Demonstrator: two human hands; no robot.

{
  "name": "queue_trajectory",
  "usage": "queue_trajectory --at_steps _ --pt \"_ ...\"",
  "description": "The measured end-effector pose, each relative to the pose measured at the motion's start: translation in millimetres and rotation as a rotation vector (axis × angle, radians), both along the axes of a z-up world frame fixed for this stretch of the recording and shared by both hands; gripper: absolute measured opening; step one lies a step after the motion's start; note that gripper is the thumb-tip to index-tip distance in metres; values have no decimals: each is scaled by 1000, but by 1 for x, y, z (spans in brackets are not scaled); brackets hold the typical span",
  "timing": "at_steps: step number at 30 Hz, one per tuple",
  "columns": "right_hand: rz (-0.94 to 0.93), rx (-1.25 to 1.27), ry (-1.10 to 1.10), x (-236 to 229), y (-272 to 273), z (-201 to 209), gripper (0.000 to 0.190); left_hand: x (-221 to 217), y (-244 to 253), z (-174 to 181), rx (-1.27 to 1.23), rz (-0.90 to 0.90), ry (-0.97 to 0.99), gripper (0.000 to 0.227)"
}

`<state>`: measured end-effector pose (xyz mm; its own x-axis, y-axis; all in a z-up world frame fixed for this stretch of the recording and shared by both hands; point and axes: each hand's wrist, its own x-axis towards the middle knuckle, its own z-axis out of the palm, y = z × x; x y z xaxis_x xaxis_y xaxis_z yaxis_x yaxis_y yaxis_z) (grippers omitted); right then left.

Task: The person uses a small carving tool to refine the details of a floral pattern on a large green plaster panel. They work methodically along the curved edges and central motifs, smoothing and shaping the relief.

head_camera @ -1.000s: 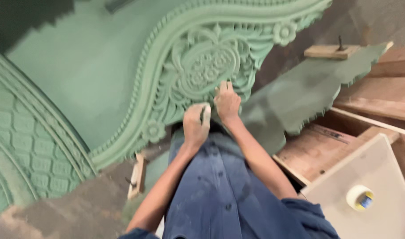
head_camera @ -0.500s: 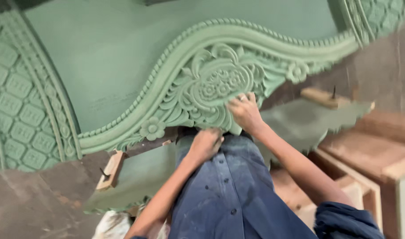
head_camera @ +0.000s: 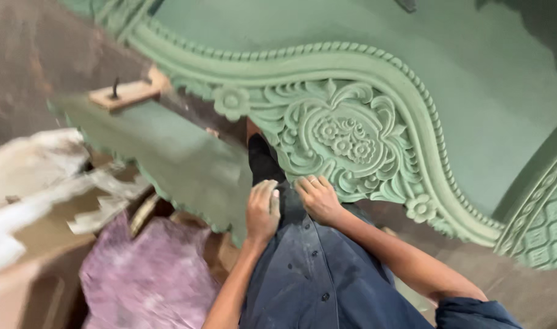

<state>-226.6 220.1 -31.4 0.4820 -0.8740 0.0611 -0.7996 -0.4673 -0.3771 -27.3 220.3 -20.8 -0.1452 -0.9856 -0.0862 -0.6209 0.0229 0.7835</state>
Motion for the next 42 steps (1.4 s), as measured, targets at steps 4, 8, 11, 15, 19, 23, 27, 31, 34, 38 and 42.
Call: queue_trajectory --at_steps 4,8,11,15,19,23,27,31,34,38,42 --pt "110 -33 -72 -2 -12 13 29 -14 24 12 -8 170 -5 22" --pt "39 22 -87 10 -15 -1 31 -24 27 15 -54 249 44 22" --pt "71 54 -93 9 -5 0 25 -31 36 22 -66 308 52 22" --pt "65 22 -175 15 -12 -6 31 -32 35 14 -25 348 4 23" --pt "69 81 -87 12 -5 -25 27 -47 48 -11 65 418 128 27" --pt "91 33 -161 10 -18 -33 28 -56 36 -31 122 527 299 27" --pt "92 19 -166 6 -2 -32 34 -60 46 -37 279 567 349 27" --pt "100 19 -185 11 0 -29 29 -55 51 -40 247 529 399 27" --pt "43 -2 -197 15 -11 -28 26 -55 50 -50 281 573 434 27" --pt "132 -4 -205 6 -9 -22 32 -58 52 -68 459 708 892 28" --pt "182 -17 -56 11 -1 -25 25 -58 58 -79 387 650 826 30"
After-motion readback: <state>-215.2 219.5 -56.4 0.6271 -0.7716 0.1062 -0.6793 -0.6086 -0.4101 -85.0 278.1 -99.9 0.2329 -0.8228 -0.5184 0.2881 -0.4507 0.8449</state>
